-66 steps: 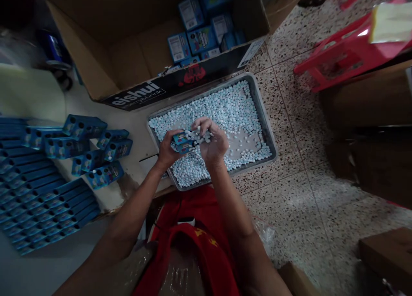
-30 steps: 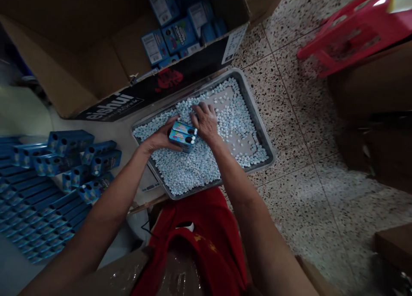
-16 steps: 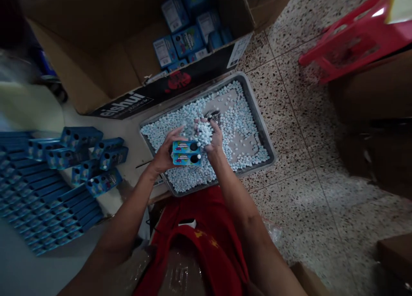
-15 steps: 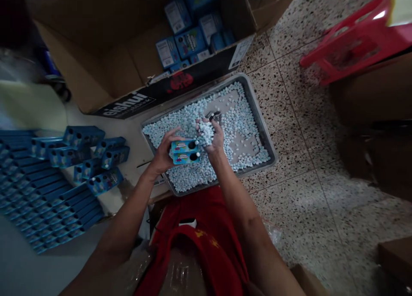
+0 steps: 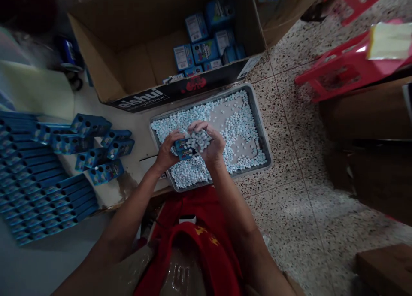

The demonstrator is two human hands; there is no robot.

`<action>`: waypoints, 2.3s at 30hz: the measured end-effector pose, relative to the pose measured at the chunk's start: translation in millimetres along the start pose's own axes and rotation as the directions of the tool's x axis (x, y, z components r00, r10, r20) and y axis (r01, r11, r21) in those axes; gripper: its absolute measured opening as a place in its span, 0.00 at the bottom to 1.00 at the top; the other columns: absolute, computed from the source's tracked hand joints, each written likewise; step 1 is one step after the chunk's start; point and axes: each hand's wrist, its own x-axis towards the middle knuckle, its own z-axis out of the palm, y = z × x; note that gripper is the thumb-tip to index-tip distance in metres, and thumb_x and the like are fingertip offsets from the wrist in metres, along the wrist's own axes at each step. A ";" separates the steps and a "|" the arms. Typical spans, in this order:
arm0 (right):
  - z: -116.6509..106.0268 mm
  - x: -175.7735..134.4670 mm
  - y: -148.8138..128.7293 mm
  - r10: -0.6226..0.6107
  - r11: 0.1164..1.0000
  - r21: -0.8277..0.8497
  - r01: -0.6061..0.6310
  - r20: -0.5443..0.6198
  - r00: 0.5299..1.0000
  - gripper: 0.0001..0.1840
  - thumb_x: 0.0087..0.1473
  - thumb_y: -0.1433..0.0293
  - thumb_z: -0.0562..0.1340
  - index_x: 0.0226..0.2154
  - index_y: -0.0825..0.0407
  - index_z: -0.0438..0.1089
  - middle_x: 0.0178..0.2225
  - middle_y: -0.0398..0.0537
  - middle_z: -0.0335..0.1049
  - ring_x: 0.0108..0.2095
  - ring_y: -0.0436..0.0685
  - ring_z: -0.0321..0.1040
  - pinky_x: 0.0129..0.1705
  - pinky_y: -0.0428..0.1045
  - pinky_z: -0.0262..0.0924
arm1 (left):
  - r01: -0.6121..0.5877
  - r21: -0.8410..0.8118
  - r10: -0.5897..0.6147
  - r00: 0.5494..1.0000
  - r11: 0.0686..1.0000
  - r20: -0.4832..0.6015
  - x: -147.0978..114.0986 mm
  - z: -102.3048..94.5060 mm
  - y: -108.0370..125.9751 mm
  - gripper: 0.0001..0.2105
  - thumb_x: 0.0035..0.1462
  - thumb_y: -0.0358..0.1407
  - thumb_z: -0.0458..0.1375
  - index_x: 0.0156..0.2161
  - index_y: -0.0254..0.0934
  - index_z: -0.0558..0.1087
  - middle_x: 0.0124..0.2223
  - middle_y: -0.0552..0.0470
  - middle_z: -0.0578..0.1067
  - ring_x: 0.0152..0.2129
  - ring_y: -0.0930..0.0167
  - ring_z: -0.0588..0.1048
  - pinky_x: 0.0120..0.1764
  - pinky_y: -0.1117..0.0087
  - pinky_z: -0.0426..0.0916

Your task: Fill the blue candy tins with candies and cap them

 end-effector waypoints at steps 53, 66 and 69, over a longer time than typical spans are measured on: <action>-44.3 -2.3 26.3 0.389 0.916 0.170 -0.363 -0.160 0.907 0.18 0.53 0.49 0.64 0.28 0.46 0.67 0.31 0.45 0.69 0.34 0.56 0.69 0.33 0.50 0.65 | 0.159 0.329 -0.131 0.986 0.931 -0.106 -22.9 7.1 18.0 0.33 0.50 0.28 0.68 0.63 0.40 0.68 0.58 0.42 0.76 0.57 0.56 0.75 0.63 0.54 0.71; -9.3 2.8 30.5 0.184 0.970 -0.107 -0.219 -0.273 0.944 0.29 0.63 0.41 0.50 0.24 0.45 0.51 0.27 0.45 0.61 0.35 0.57 0.67 0.43 0.54 0.67 | 0.233 0.340 -0.236 0.971 0.911 -0.033 -8.7 -3.4 35.7 0.33 0.49 0.36 0.72 0.61 0.40 0.71 0.56 0.43 0.78 0.55 0.56 0.77 0.59 0.56 0.74; -45.6 4.0 34.7 0.231 0.906 -0.269 -0.328 -0.335 0.913 0.27 0.61 0.42 0.52 0.26 0.45 0.59 0.32 0.48 0.68 0.42 0.59 0.72 0.49 0.56 0.68 | 0.280 0.331 -0.263 0.960 0.901 -0.098 -11.3 -5.7 31.4 0.33 0.48 0.35 0.73 0.60 0.40 0.71 0.55 0.44 0.78 0.54 0.57 0.78 0.59 0.56 0.74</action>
